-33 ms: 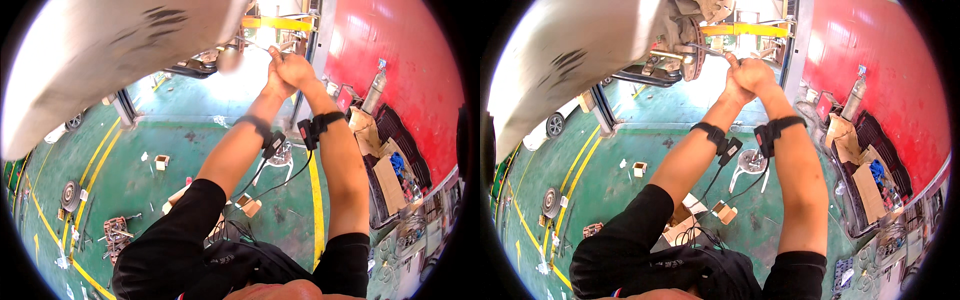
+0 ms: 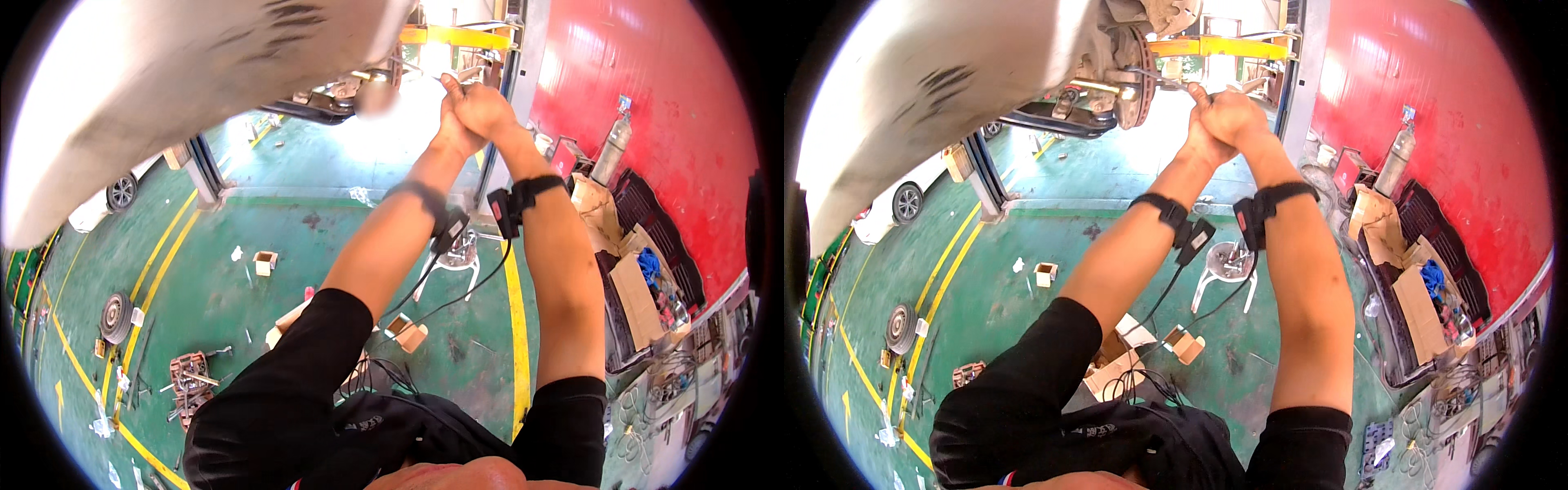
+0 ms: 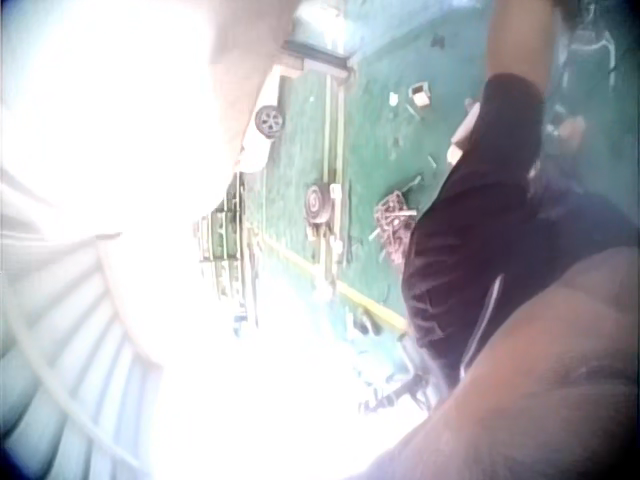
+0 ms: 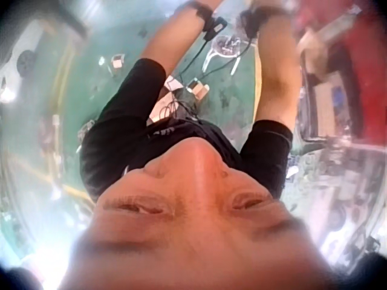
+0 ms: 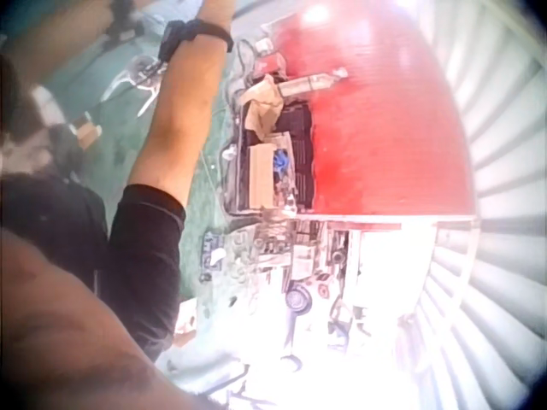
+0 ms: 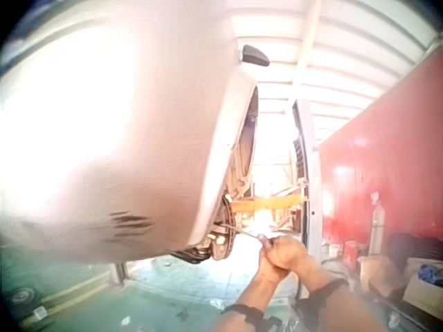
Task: The person works on a car's braking system by loosening and tightening bolts on the rotor and caliper assembly using a wrench and pliers.
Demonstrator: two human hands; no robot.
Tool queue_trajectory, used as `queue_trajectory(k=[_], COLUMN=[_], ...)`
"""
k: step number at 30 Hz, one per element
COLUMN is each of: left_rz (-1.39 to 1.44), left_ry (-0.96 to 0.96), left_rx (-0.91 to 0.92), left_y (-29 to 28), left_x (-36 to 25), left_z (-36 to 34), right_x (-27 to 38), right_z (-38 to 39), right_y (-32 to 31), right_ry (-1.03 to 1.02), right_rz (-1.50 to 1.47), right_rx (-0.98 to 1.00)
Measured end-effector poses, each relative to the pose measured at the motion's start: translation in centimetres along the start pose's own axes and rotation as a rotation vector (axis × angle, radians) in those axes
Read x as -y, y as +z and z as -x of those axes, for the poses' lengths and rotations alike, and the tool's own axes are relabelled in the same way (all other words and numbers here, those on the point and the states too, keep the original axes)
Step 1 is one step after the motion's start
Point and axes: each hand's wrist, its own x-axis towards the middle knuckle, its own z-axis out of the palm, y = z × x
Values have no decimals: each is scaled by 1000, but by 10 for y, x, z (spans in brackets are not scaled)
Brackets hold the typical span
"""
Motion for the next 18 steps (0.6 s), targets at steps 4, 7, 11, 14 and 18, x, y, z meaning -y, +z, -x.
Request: queue_trajectory(k=[4, 7, 11, 14, 18], left_rz=[23, 12, 4, 4, 30], left_ry=[-45, -36, -67, -76, -101], left_rx=[-26, -22, -20, -23, -18], left_y=[7, 9, 12, 12, 14], left_x=[-1, -13, -12, -14, -10], left_z=[6, 13, 15, 19, 20], right_x=[-7, 13, 10, 14, 2], right_z=[-10, 1, 8, 10, 3], right_y=[11, 0, -4, -3, 2], right_ry=[8, 2, -4, -29, -75], right_rz=[-21, 23, -11, -20, 73], right_rx=[29, 73, 7, 13, -41])
